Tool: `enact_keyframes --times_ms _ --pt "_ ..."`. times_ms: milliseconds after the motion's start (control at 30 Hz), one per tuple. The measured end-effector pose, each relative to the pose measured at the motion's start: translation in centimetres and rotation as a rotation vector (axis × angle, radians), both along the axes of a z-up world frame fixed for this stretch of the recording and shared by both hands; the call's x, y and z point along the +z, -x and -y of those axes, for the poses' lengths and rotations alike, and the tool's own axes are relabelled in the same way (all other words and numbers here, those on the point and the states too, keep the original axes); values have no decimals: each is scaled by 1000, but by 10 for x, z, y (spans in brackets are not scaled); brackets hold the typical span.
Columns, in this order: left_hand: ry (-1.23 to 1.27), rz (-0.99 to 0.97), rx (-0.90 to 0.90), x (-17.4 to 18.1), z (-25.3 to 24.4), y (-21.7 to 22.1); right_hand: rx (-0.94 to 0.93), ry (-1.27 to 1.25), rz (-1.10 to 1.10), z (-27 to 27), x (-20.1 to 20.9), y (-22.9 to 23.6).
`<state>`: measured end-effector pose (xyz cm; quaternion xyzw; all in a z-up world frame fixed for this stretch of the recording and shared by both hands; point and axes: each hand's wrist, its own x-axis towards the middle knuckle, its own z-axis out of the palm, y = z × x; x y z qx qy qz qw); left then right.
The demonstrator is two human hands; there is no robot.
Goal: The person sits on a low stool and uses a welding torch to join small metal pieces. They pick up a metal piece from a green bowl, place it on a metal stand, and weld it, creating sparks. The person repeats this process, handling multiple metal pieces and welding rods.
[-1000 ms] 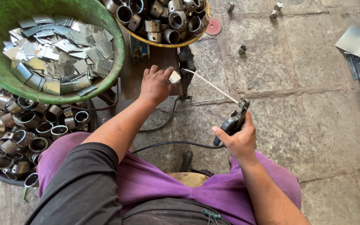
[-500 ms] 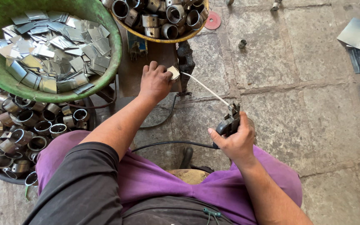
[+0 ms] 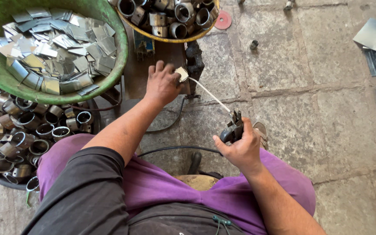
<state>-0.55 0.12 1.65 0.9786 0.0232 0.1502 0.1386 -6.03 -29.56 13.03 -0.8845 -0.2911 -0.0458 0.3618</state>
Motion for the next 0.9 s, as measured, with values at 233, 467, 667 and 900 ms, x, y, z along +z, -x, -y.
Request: enact_keyframes --times_ms 233,467,667,900 --pt "32 -83 39 8 -1 2 25 10 7 0 -4 0" --pt "56 -129 33 11 -1 2 24 2 10 -1 -6 0" --pt "60 -91 24 7 -2 3 -26 12 -16 -3 -5 2" --pt "55 -17 -1 4 -3 4 -46 -5 -61 -4 -6 3"
